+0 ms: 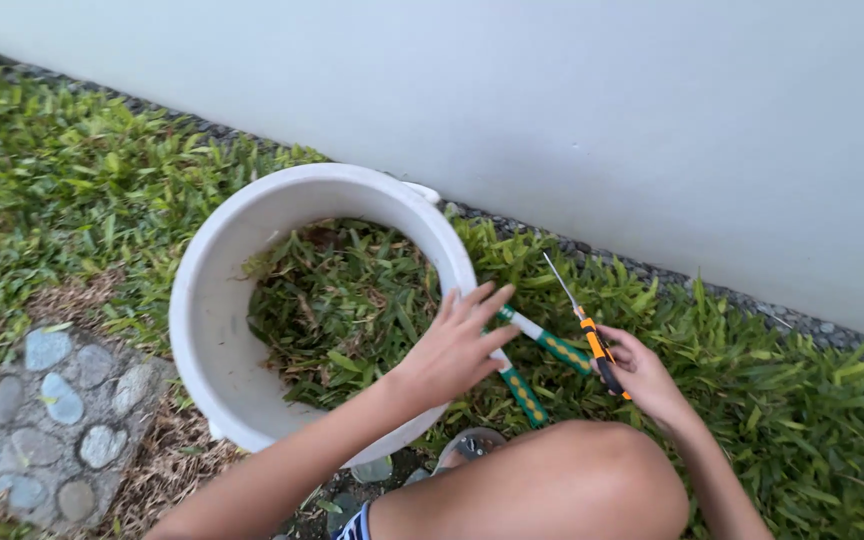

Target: Trimming grass around stepping stones and along a garden wall using scissors and garden shears, then collecting the clippings into a bucket.

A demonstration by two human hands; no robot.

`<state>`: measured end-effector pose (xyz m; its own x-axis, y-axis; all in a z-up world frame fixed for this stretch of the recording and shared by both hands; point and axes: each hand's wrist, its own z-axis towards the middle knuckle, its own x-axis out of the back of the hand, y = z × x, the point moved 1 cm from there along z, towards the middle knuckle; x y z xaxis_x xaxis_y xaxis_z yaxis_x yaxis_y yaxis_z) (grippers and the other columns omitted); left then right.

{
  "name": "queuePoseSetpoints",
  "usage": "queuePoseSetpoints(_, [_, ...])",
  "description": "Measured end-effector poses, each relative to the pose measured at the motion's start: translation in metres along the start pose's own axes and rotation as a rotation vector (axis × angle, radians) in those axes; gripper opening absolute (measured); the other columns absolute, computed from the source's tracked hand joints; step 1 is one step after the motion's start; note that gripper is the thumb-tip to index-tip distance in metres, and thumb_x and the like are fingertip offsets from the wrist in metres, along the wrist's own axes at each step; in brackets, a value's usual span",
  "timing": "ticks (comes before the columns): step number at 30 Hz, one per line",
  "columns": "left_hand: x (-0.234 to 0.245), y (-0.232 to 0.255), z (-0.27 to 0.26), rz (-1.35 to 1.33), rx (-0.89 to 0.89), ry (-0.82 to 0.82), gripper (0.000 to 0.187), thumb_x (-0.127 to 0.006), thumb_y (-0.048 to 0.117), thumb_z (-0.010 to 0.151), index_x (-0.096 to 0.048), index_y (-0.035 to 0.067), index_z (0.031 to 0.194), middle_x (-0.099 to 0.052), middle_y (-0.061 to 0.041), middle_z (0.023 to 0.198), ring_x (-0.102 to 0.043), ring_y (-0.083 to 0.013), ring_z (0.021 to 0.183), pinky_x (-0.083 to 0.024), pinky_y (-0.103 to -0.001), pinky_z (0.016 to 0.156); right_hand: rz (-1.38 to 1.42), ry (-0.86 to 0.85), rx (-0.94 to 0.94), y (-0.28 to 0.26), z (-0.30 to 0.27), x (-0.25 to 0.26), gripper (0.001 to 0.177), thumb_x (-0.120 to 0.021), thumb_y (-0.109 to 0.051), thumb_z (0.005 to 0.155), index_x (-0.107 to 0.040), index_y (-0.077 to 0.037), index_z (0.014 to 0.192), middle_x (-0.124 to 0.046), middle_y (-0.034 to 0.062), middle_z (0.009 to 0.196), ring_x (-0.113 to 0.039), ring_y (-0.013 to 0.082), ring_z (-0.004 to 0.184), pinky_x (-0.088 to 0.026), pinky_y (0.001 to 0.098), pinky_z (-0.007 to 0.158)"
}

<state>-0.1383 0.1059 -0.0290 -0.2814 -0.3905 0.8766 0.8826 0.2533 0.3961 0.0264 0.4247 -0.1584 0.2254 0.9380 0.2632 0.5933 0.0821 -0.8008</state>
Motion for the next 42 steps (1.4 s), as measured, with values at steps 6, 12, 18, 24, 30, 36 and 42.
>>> queuePoseSetpoints(6, [0.016,-0.011,-0.078,-0.619,0.372,0.168,0.055,-0.067,0.018,0.096,-0.052,0.006,0.148,-0.036,-0.025,0.160,-0.046,-0.0429,0.140,-0.044,-0.048,0.111,-0.068,-0.088,0.050,-0.074,0.001,-0.026,0.064,-0.070,-0.009,0.088,-0.051,-0.016,0.149,-0.070,0.0046,0.093,-0.063,0.0119,0.076,-0.050,0.0281,0.060])
queuePoseSetpoints(12, [0.057,-0.003,-0.015,-0.458,1.084,-0.286,0.046,-0.060,0.030,0.102,-0.055,0.026,0.147,-0.077,-0.017,0.105,-0.074,-0.0285,0.094,-0.058,-0.037,0.089,-0.263,-0.106,0.223,-0.093,0.007,-0.005,0.066,-0.072,-0.002,0.083,-0.054,-0.013,0.146,-0.075,0.0064,0.104,-0.069,0.0147,0.095,-0.055,0.0301,0.086])
queuePoseSetpoints(18, [-0.002,-0.028,0.062,-0.147,0.064,0.512,0.048,-0.066,0.014,0.087,-0.057,0.005,0.133,-0.066,-0.018,0.121,-0.062,-0.0379,0.119,-0.045,-0.048,0.106,-0.584,-0.001,0.100,-0.089,0.025,0.031,0.063,-0.073,-0.009,0.082,-0.057,-0.015,0.142,-0.077,0.0105,0.111,-0.076,0.0209,0.102,-0.058,0.0350,0.090])
queuePoseSetpoints(24, [-0.042,-0.024,0.067,0.275,0.185,-0.188,0.019,-0.066,0.010,0.081,-0.063,0.007,0.100,-0.067,-0.010,0.095,-0.064,-0.0293,0.103,-0.036,-0.051,0.112,-0.960,-0.140,0.044,-0.106,0.080,0.033,0.059,-0.075,-0.021,0.082,-0.058,-0.018,0.138,-0.076,0.0111,0.118,-0.075,0.0276,0.104,-0.058,0.0398,0.093])
queuePoseSetpoints(30, [-0.035,-0.027,0.069,0.118,0.186,-0.160,0.021,-0.065,0.005,0.078,-0.061,0.008,0.098,-0.064,-0.009,0.090,-0.063,-0.0287,0.097,-0.039,-0.048,0.106,-1.121,-0.303,0.049,-0.138,0.109,-0.001,0.060,-0.076,-0.022,0.082,-0.055,-0.021,0.139,-0.075,0.0098,0.114,-0.073,0.0279,0.103,-0.059,0.0419,0.091])
queuePoseSetpoints(36, [-0.045,-0.022,0.087,0.132,0.234,-0.076,0.026,-0.065,0.003,0.073,-0.061,0.008,0.099,-0.063,-0.008,0.089,-0.063,-0.0279,0.098,-0.040,-0.045,0.105,-1.167,-0.406,0.114,-0.098,0.126,0.032,0.058,-0.072,-0.019,0.083,-0.055,-0.021,0.138,-0.074,0.0101,0.111,-0.074,0.0286,0.100,-0.060,0.0417,0.089])
queuePoseSetpoints(42, [-0.061,-0.009,0.105,0.345,0.410,-0.322,0.026,-0.065,0.004,0.077,-0.060,0.005,0.102,-0.063,-0.010,0.093,-0.062,-0.0285,0.100,-0.039,-0.044,0.106,-1.146,-0.445,0.249,-0.044,0.163,0.081,0.058,-0.072,-0.020,0.079,-0.056,-0.016,0.134,-0.074,0.0127,0.111,-0.072,0.0318,0.101,-0.059,0.0444,0.090])
